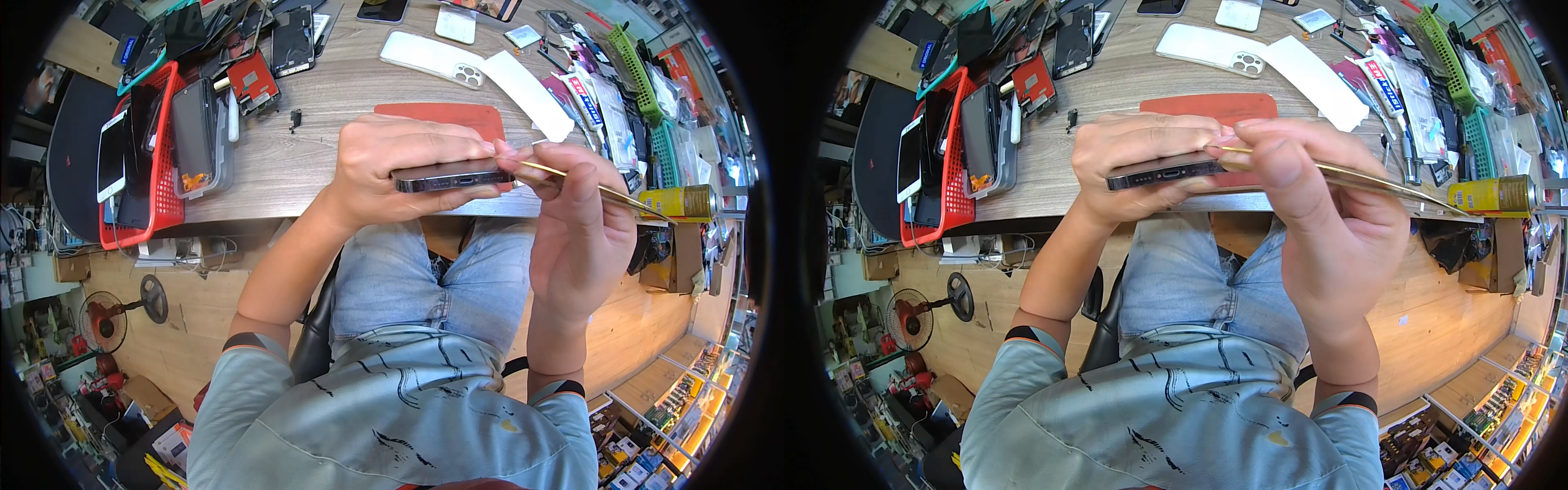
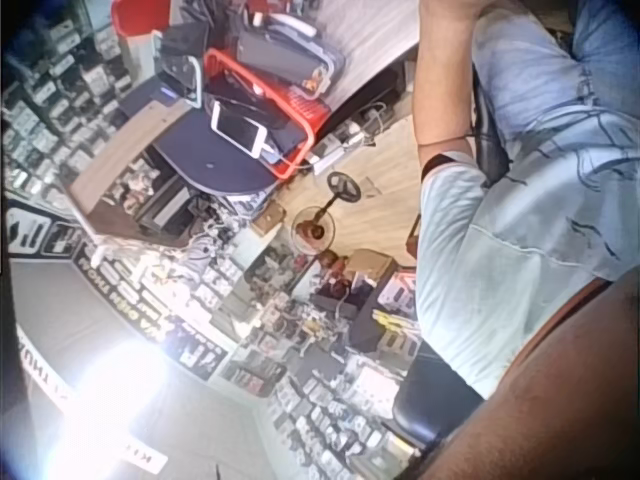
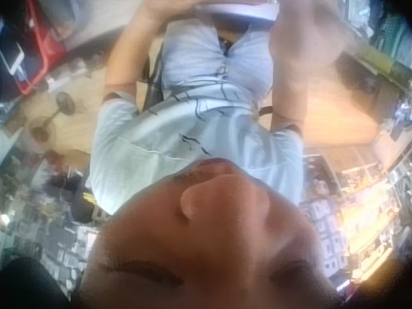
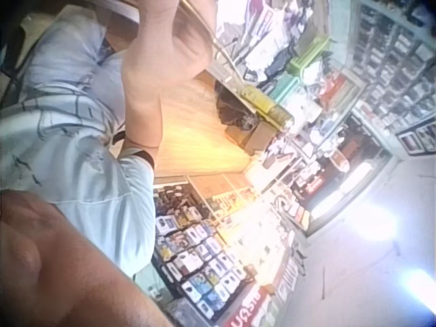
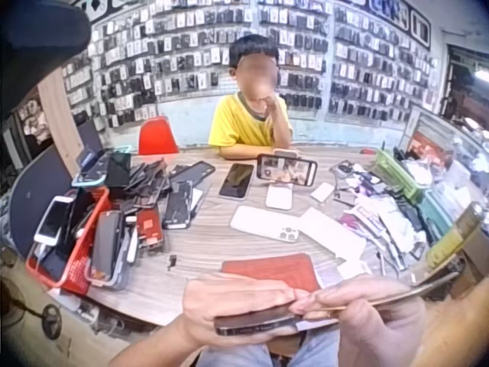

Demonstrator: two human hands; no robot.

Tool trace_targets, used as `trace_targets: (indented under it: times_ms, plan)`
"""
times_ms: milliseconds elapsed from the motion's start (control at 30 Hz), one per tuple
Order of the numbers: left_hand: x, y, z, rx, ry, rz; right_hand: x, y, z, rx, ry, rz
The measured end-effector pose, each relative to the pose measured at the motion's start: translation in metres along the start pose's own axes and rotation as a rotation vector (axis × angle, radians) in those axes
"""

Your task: The person uses a thin metal tool to pry and clean the edges of a smartphone while seated at a cluttered workbench. They repeatedly insert the tool into the device seam, wipe the tool on a cloth, and rotate the phone to access different sides. The person also briefly uses a screwdriver on the device before returning to the prying tool.

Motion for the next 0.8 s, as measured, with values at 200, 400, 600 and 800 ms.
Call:
trace_targets:
  times_ms: [200,400,600,800]
  plan:
    - [0.002,0.0,-0.001,-0.002,-0.008,-0.015,-0.009,0.0,0.0,-0.03,-0.034,0.053]
    - [0.001,0.0,-0.003,-0.001,-0.024,0.009,-0.012,-0.002,0.001,-0.041,-0.005,0.147]
    - [0.0,0.0,-0.001,-0.006,-0.024,0.022,-0.013,-0.007,0.001,0.008,-0.001,0.14]
    - [0.0,-0.001,-0.001,-0.006,-0.033,0.022,-0.014,-0.007,0.004,0.045,-0.043,0.181]
Point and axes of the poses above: each hand's wrist, its own z-axis away from the middle knuckle, its own y-axis out of the back of the hand, x = y × z, the point moved 5 cm from there along -z, towards the middle knuckle, and after that the axes turned 13 degrees about z, right-handed, at the moved point
